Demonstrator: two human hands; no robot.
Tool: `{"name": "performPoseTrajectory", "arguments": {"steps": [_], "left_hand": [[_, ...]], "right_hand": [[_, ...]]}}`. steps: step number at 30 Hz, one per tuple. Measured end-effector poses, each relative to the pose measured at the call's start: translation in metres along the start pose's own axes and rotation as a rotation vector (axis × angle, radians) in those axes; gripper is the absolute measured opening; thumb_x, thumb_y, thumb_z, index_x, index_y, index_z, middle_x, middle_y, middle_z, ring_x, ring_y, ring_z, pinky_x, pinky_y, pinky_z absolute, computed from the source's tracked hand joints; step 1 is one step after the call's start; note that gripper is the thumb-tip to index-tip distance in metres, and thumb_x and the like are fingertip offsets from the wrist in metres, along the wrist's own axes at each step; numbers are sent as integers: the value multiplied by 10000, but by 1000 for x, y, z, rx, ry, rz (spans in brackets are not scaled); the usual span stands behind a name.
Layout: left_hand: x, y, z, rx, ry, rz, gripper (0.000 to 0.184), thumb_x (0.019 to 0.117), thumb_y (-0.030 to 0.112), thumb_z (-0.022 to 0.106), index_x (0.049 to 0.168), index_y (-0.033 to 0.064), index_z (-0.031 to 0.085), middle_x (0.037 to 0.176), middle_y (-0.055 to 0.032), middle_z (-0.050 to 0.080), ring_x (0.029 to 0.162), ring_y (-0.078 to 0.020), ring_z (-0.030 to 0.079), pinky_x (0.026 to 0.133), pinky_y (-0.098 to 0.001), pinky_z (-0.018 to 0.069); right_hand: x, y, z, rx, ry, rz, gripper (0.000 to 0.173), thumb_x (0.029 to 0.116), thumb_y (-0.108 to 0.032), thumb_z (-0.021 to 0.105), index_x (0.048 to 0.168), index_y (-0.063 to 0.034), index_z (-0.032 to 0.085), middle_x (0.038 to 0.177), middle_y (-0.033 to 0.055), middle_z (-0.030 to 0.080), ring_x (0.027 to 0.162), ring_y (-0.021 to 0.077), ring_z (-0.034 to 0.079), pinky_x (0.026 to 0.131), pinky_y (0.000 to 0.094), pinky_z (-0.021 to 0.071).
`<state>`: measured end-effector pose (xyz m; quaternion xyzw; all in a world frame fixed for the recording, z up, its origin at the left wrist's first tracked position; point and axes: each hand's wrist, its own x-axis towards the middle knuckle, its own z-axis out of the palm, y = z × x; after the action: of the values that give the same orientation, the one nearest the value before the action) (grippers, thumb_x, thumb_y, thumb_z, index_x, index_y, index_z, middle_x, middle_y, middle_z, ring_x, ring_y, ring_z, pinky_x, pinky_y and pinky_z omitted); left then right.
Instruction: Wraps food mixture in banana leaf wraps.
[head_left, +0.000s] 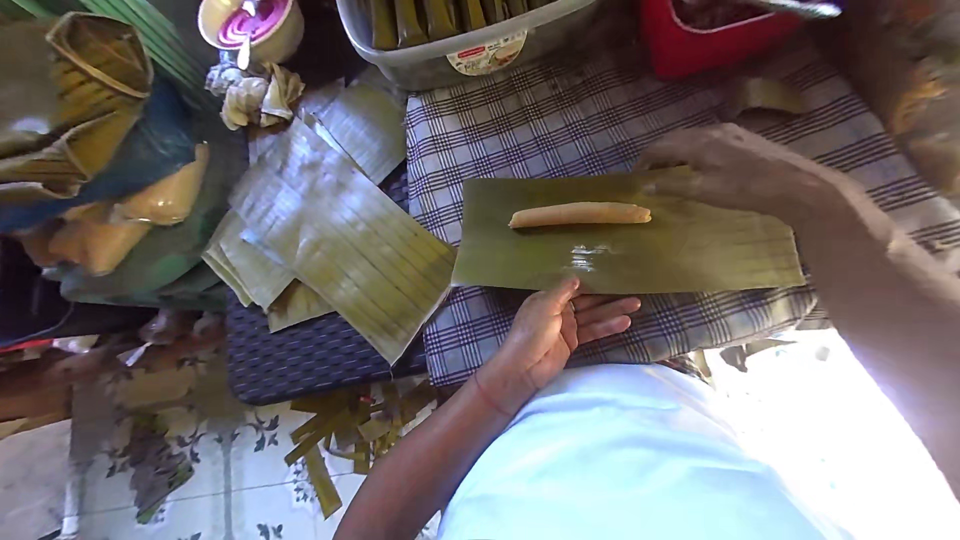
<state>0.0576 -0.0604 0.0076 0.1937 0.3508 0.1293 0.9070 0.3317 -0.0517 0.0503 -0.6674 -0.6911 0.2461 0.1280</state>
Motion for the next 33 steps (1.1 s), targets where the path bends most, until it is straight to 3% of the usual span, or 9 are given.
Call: {"name": "performPoseTrajectory", "arguments": {"steps": [5, 9, 12, 15, 19, 22, 24, 28, 33], "left_hand": [[-3, 0, 1, -21, 16, 25, 475, 1142, 249, 209, 1299, -84, 509, 1199, -271, 689, 1083, -356, 719, 980, -447, 582], [-6, 1, 1, 3, 51, 49, 471, 1140, 242, 207, 1260, -86, 524, 1158, -267, 708, 1054, -348, 732, 959, -437, 593], [-10, 2, 0, 54, 74, 97, 450, 1139, 216, 211, 1242, -82, 532, 1137, -258, 720, 1034, -344, 742, 941, -435, 603], [-15, 9, -2, 232, 112, 225, 443, 1133, 194, 209, 1195, -49, 575, 1080, -192, 749, 989, -290, 756, 896, -407, 620], [-22, 26, 7, 370, 105, 352, 391, 1126, 185, 243, 1158, -2, 585, 1050, -156, 754, 936, -263, 765, 831, -395, 640], [-22, 28, 17, 444, 89, 364, 397, 1132, 192, 247, 1161, -2, 591, 1045, -146, 757, 922, -250, 768, 817, -387, 643], [-22, 26, 19, 466, 89, 385, 387, 1132, 176, 251, 1173, -13, 586, 1064, -153, 751, 936, -255, 765, 820, -390, 645], [-20, 21, 7, 410, 152, 406, 377, 1129, 182, 255, 1187, -4, 578, 1068, -153, 749, 941, -255, 764, 820, -388, 645], [-18, 24, -3, 380, 192, 349, 384, 1133, 190, 251, 1181, -8, 576, 1043, -157, 753, 903, -258, 768, 787, -381, 648]], "right_hand": [[7, -41, 16, 101, 138, -197, 136, 949, 39, 623, 1007, -14, 735, 974, 146, 706, 890, 271, 684, 826, 475, 547], [-9, -54, 9, 89, 285, -336, 139, 958, -22, 605, 968, -42, 742, 964, 97, 713, 889, 174, 677, 834, 349, 558], [-14, -63, 4, 77, 334, -366, 150, 967, -42, 590, 966, -44, 740, 937, 88, 697, 874, 152, 655, 816, 309, 538], [-11, -66, 2, 62, 365, -359, 169, 980, -67, 570, 1002, -29, 733, 943, 109, 684, 856, 162, 647, 790, 314, 530], [5, -45, 7, 183, 267, -146, 154, 1010, -59, 575, 1086, -23, 703, 1006, 129, 709, 884, 190, 678, 830, 412, 546], [21, -23, 20, 376, 143, -93, 143, 992, -25, 594, 1079, -33, 707, 1003, 72, 704, 901, 106, 668, 863, 326, 558], [27, -17, 28, 457, 90, -89, 160, 984, 10, 587, 1080, -22, 710, 1005, 72, 711, 912, 100, 672, 873, 309, 558], [24, -18, 30, 527, 182, -115, 157, 990, -9, 585, 1080, -39, 711, 1005, 16, 711, 907, 12, 661, 865, 200, 552], [3, -38, 22, 470, 312, -183, 158, 996, -35, 584, 1089, -44, 711, 1016, -2, 714, 907, -37, 654, 861, 145, 544]]}}
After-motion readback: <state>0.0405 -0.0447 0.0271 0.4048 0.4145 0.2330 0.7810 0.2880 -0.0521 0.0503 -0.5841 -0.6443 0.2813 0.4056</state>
